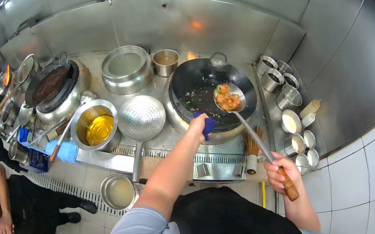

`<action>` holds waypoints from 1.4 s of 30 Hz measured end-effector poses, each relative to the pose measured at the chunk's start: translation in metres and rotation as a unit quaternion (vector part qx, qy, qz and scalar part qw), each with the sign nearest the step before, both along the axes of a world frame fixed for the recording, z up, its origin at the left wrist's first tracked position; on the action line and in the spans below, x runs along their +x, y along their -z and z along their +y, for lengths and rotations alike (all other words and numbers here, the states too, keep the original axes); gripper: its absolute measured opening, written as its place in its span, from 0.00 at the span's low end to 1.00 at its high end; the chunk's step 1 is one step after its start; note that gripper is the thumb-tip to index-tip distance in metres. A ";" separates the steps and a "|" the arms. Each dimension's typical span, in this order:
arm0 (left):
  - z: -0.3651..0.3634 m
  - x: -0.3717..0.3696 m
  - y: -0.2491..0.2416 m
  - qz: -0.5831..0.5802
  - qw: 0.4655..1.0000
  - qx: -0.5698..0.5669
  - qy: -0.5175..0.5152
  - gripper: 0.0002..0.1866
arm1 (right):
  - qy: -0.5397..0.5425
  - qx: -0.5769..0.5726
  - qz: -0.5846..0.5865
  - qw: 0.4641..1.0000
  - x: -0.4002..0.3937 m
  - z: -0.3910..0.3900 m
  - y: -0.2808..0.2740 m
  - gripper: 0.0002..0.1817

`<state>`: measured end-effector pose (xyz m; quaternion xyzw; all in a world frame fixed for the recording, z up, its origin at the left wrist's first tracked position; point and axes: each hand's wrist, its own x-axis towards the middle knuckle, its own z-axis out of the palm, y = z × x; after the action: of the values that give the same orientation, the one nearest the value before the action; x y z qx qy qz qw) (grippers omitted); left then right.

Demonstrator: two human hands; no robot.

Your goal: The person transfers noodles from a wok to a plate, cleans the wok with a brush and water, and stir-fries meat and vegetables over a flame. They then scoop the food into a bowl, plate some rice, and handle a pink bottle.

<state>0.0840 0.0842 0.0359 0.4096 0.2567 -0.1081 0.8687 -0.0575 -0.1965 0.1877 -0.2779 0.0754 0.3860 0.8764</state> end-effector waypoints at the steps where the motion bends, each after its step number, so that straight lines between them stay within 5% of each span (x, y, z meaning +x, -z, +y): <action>1: 0.000 -0.001 0.008 -0.002 1.000 -0.003 -0.001 0.12 | 0.008 -0.023 -0.014 1.000 -0.002 -0.002 0.002 0.26; 4: 0.007 -0.028 -0.006 -0.025 0.995 -0.011 0.093 0.28 | 0.027 -0.053 -0.032 0.998 -0.008 -0.013 0.004 0.26; 5: 0.015 -0.034 0.013 -0.044 0.991 -0.003 0.123 0.26 | 0.041 -0.059 -0.031 0.997 -0.010 -0.017 0.005 0.26; 7: 0.014 -0.060 0.030 -0.091 0.976 0.197 -0.009 0.24 | 0.040 -0.066 -0.035 0.996 -0.012 -0.022 0.005 0.26; 9: 0.027 -0.090 0.077 -0.077 0.842 0.533 -0.006 0.21 | 0.041 -0.076 -0.043 0.995 -0.015 -0.025 0.002 0.26; 11: 0.029 -0.126 0.065 -0.005 0.760 0.648 0.048 0.21 | 0.044 -0.077 -0.028 0.996 -0.015 -0.027 0.000 0.26; 12: 0.033 -0.135 0.075 0.000 0.762 0.646 0.050 0.21 | 0.036 -0.077 -0.035 0.996 -0.014 -0.029 0.001 0.27; 14: 0.040 -0.152 0.093 0.029 0.651 0.740 0.167 0.21 | 0.017 -0.076 -0.038 0.996 -0.013 -0.034 0.003 0.27; 19: 0.030 -0.152 0.092 0.046 0.604 0.783 0.143 0.16 | -0.001 -0.120 -0.023 0.993 -0.001 -0.041 0.006 0.26; 20: 0.027 -0.156 0.075 0.072 0.645 0.746 0.152 0.29 | -0.015 -0.112 -0.027 0.993 0.001 -0.040 0.007 0.26; 21: 0.020 -0.163 0.050 0.104 0.648 0.738 0.156 0.27 | -0.038 -0.104 -0.033 0.993 0.007 -0.042 0.007 0.26; 23: 0.008 -0.176 0.067 0.055 0.636 0.769 0.034 0.24 | -0.131 -0.138 -0.079 0.979 0.031 -0.052 0.014 0.27; 24: 0.002 -0.200 0.029 0.045 0.642 0.765 0.013 0.23 | -0.195 -0.134 -0.077 0.969 0.050 -0.031 0.023 0.27; 27: -0.017 -0.256 0.048 -0.035 0.564 0.822 -0.069 0.24 | -0.365 -0.126 -0.059 0.921 0.059 0.011 0.048 0.27; 32: -0.075 -0.402 0.083 0.124 0.662 0.738 -0.049 0.25 | -0.551 -0.123 -0.041 0.824 0.030 0.049 0.067 0.28; 34: -0.098 -0.460 0.075 0.232 0.740 0.631 -0.015 0.23 | -0.608 -0.110 -0.056 0.784 0.013 0.073 0.062 0.28; 42: -0.156 -0.634 0.080 0.451 0.665 0.541 -0.249 0.15 | -0.774 -0.100 -0.127 0.613 -0.105 0.158 0.026 0.28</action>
<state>-0.5501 -0.0716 -0.0441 0.6295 0.7230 0.0983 0.2670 -0.1628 -0.0386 0.1620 -0.3655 -0.2417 0.8715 0.2200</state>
